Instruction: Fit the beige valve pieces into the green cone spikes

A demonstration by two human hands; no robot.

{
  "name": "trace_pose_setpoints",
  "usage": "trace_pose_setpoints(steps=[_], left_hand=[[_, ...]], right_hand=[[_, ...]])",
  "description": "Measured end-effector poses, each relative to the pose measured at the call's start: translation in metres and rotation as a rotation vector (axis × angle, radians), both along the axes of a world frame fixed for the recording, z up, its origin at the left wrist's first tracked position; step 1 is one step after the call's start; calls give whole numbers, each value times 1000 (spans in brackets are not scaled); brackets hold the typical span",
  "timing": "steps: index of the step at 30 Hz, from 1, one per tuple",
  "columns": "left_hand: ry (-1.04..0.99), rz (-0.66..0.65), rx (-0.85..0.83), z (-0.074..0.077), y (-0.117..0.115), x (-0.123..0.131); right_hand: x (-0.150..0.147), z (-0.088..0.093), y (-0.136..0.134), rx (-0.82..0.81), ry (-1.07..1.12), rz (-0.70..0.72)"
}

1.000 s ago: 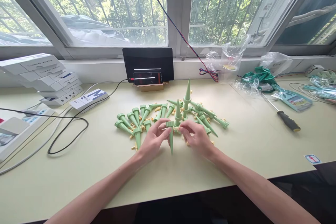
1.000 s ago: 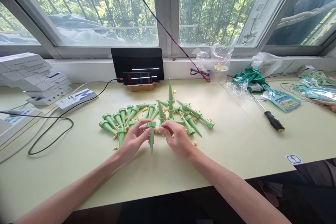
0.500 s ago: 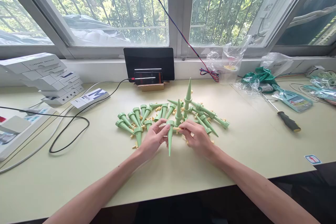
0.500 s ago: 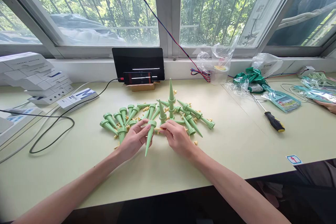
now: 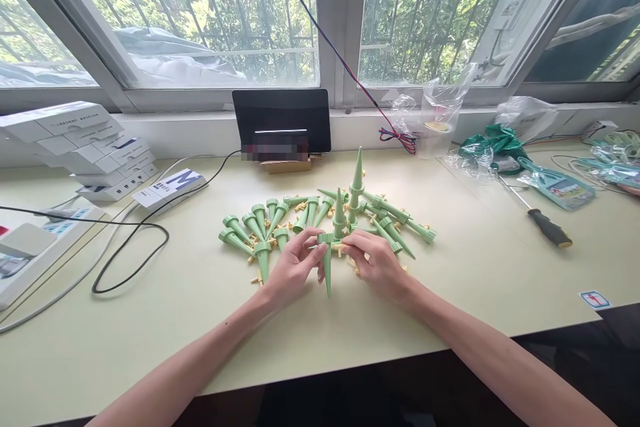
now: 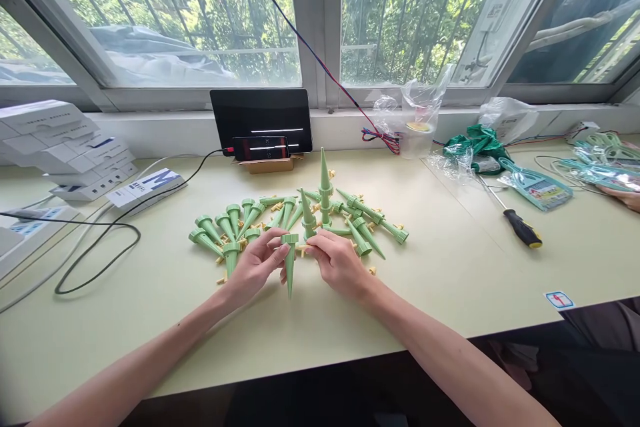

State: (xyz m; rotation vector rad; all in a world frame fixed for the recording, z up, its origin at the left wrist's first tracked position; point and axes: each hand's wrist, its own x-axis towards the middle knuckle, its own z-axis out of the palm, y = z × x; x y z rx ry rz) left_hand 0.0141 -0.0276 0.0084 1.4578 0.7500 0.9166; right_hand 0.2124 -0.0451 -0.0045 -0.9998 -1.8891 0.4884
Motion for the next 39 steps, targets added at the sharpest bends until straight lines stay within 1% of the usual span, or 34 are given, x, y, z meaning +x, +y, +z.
trace_pose_setpoints(steps=[6, 15, 18, 23, 26, 29, 33, 39], left_hand=[[22, 14, 15, 2, -1, 1], [26, 12, 47, 0, -3, 1], [-11, 15, -9, 1, -1, 1], [-126, 19, -215, 2, 3, 3], [-172, 33, -290, 1, 4, 3], [-189, 38, -319, -1, 4, 3], [-186, 30, -317, -3, 4, 2], [-212, 32, -325, -3, 4, 3]], right_hand=[[-1, 4, -2, -32, -1, 15], [-2, 4, -3, -68, 1, 35], [-3, 6, -4, -76, 39, 20], [-5, 8, -5, -52, 66, -20], [-5, 5, -4, -30, 56, -27], [-4, 3, -3, -11, 41, -26], [-4, 1, -3, 11, 31, -29], [-4, 0, -3, 39, 44, -25]])
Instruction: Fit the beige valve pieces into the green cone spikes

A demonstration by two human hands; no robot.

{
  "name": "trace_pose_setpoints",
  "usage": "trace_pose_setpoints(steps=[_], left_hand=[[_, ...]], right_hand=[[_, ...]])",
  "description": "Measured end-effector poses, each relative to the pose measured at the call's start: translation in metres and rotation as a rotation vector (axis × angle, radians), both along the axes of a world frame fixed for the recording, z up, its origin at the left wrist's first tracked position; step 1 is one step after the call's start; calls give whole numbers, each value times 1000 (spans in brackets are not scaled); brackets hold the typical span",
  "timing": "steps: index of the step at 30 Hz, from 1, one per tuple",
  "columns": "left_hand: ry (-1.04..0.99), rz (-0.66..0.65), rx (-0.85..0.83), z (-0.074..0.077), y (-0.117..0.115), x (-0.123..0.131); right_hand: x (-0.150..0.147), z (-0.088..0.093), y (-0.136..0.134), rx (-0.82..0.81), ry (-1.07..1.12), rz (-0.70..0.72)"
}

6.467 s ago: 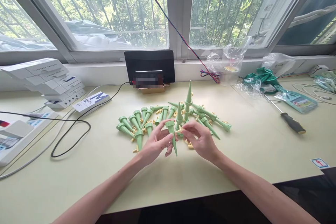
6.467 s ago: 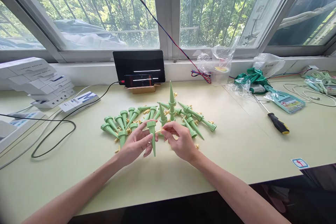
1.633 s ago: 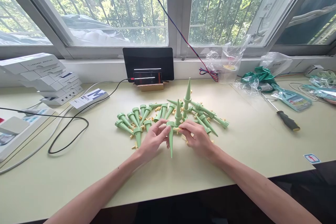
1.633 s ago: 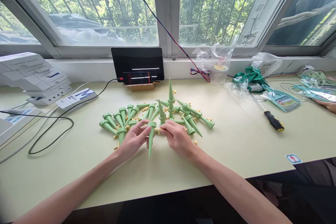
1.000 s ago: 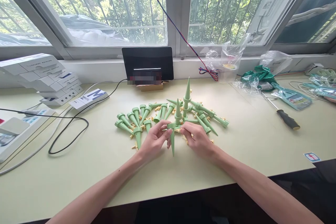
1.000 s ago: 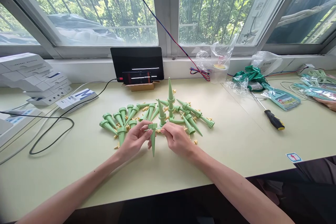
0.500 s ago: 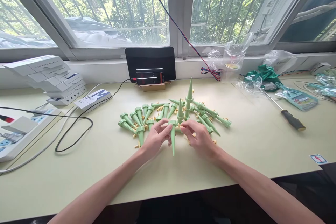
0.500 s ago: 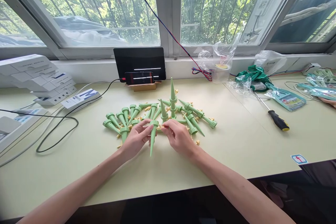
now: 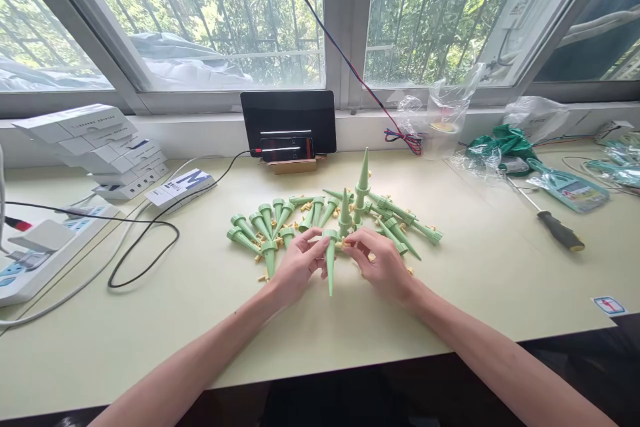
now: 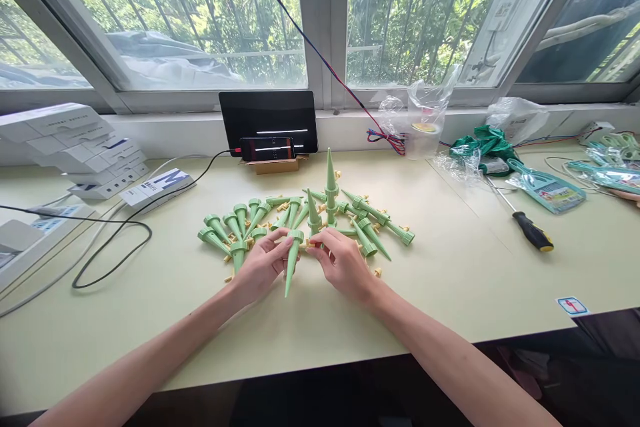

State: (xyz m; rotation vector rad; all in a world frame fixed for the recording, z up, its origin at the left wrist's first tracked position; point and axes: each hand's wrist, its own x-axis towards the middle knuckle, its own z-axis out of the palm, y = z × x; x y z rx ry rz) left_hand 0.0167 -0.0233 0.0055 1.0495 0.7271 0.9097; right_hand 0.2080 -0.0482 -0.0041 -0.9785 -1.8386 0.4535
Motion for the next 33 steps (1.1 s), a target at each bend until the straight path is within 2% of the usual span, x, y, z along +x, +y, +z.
trace_pose_setpoints(steps=[8, 19, 27, 33], left_hand=[[-20, -20, -11, 0, 1, 0], [90, -93, 209, 0, -1, -2], [154, -80, 256, 9, -5, 0], [214, -80, 299, 6, -5, -2]], right_hand=[[-1, -2, 1, 7, 28, 2], [2, -4, 1, 22, -34, 7], [3, -5, 1, 3, -51, 14], [4, -5, 1, -8, -66, 26]])
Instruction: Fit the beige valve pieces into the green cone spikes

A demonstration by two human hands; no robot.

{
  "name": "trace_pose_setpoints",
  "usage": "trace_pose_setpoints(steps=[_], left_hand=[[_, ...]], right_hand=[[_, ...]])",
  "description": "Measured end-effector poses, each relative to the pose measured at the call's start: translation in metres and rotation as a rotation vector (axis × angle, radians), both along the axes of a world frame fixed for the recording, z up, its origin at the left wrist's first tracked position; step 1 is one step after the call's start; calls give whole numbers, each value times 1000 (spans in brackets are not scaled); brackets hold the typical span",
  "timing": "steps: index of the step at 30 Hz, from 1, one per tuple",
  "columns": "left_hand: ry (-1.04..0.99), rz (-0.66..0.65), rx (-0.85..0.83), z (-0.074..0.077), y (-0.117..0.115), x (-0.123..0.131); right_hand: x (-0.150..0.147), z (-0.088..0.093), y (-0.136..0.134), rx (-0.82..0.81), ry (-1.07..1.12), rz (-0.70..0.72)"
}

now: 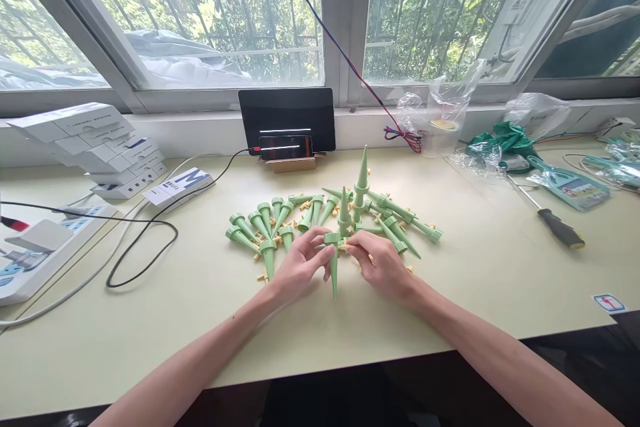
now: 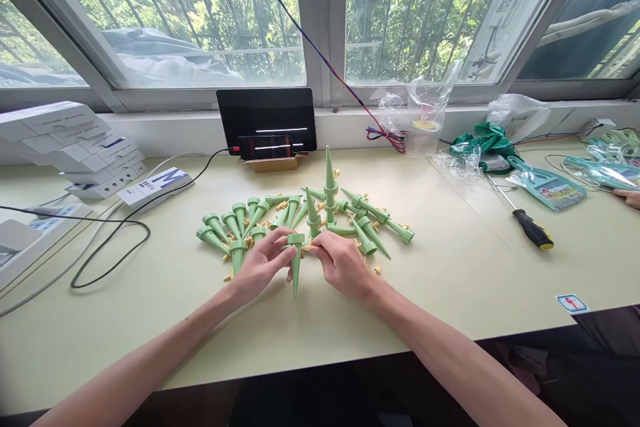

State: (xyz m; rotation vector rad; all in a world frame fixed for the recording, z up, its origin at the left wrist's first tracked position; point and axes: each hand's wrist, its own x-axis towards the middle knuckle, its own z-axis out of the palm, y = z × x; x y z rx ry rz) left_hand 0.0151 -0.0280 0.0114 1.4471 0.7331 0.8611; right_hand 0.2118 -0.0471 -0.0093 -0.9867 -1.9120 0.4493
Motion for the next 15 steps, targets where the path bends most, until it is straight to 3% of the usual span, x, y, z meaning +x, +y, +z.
trace_pose_setpoints(steps=[15], left_hand=[[-8, 2, 40, -6, -3, 1]], right_hand=[[-1, 1, 0, 27, -55, 13]])
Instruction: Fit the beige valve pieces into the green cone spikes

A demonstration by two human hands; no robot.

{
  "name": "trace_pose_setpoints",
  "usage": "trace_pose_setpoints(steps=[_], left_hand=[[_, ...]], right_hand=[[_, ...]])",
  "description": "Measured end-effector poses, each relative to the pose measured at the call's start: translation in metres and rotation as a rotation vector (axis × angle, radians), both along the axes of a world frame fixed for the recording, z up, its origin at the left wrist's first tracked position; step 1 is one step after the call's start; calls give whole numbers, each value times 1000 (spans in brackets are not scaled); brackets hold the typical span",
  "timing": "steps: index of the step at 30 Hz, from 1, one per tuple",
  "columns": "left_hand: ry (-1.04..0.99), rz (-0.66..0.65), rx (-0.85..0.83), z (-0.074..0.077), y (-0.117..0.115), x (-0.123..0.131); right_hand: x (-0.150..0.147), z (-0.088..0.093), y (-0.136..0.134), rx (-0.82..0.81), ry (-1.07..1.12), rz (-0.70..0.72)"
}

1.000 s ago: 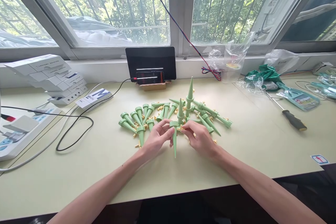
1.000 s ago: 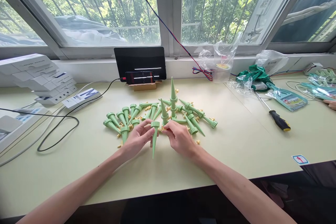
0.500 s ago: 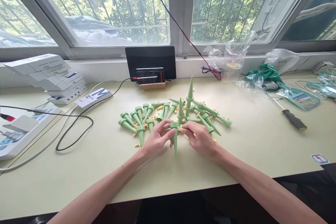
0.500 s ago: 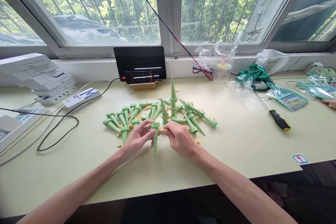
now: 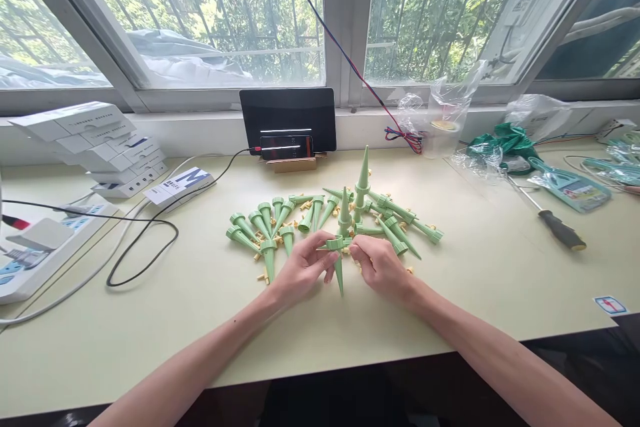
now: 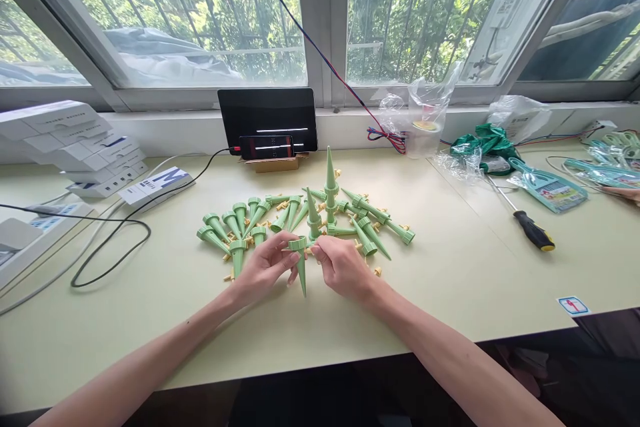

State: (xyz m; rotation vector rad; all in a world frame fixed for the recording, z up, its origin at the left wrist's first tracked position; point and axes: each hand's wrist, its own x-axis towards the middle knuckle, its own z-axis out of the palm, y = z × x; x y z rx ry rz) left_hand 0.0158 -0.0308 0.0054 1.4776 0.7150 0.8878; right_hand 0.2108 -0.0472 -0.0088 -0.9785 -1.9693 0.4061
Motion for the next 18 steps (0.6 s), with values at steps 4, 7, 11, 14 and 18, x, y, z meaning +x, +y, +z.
trace_pose_setpoints(steps=[4, 7, 11, 14, 18], left_hand=[[0, 12, 7, -2, -1, 0], [10, 10, 31, -2, -2, 0], [-5, 0, -23, 2, -2, 2], [-70, -12, -147, 4, -1, 3], [-195, 18, -329, 3, 2, 4]], right_hand=[[0, 1, 0, 1, 0, 4], [0, 2, -1, -7, 15, 22], [-2, 4, -1, -47, 48, 27], [-3, 7, -2, -87, 85, 1], [-5, 10, -3, -96, 111, -26]])
